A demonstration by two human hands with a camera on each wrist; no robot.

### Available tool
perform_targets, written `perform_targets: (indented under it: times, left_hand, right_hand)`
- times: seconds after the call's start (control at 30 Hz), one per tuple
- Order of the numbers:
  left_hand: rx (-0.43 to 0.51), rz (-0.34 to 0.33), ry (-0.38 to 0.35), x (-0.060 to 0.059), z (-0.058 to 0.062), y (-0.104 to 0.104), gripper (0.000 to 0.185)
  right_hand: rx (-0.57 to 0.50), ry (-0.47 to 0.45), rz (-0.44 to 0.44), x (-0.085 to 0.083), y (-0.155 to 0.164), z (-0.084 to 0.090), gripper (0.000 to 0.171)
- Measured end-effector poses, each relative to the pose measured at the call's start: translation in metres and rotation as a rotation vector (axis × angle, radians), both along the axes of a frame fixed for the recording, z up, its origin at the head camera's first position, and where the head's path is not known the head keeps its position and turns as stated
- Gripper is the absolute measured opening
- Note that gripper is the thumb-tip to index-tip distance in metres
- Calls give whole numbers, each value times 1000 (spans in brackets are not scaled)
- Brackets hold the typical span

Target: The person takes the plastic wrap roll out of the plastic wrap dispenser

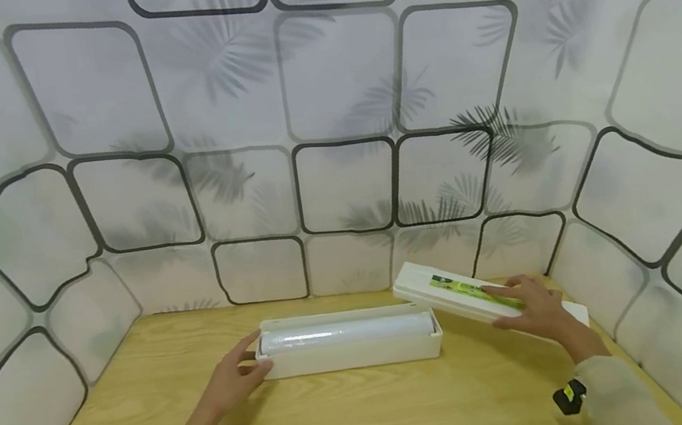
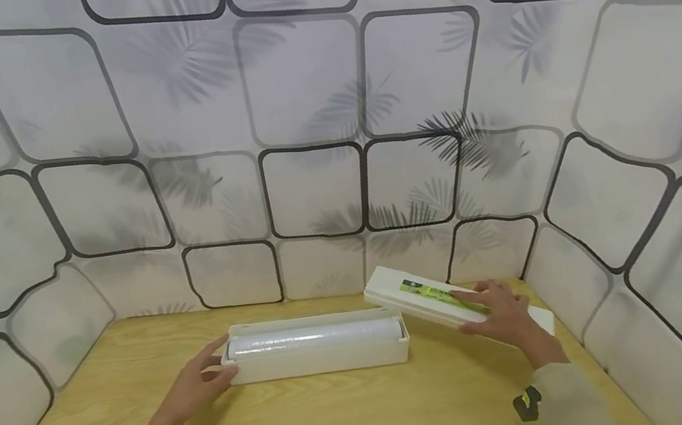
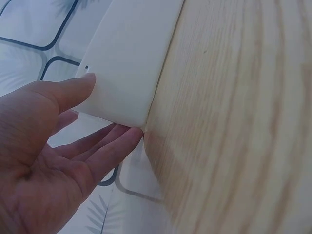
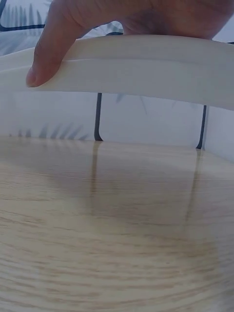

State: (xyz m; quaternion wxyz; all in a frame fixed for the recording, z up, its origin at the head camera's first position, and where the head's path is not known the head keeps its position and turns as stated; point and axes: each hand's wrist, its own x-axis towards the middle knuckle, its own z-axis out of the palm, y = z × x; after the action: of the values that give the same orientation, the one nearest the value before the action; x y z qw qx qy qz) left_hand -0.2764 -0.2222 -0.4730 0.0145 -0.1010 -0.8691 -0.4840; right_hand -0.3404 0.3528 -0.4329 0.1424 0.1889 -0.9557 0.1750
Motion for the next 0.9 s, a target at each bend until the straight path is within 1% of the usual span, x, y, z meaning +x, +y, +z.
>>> perform_targets:
  times: [0.37, 0.57, 0.77, 0.9]
  left_hand:
    - [-12, 7, -9, 0, -4, 0, 71]
    - [1, 2, -3, 0, -3, 0, 71]
    - [-4, 5, -2, 0, -2, 0, 71]
    - [-10, 9, -2, 0, -3, -1, 71]
  right_hand:
    - [17, -50, -88, 6, 23, -6, 70]
    - [-1, -78, -115, 12, 32, -8, 72]
    - [24, -104, -153, 15, 38, -8, 75]
    - [36, -146, -185, 16, 41, -8, 76]
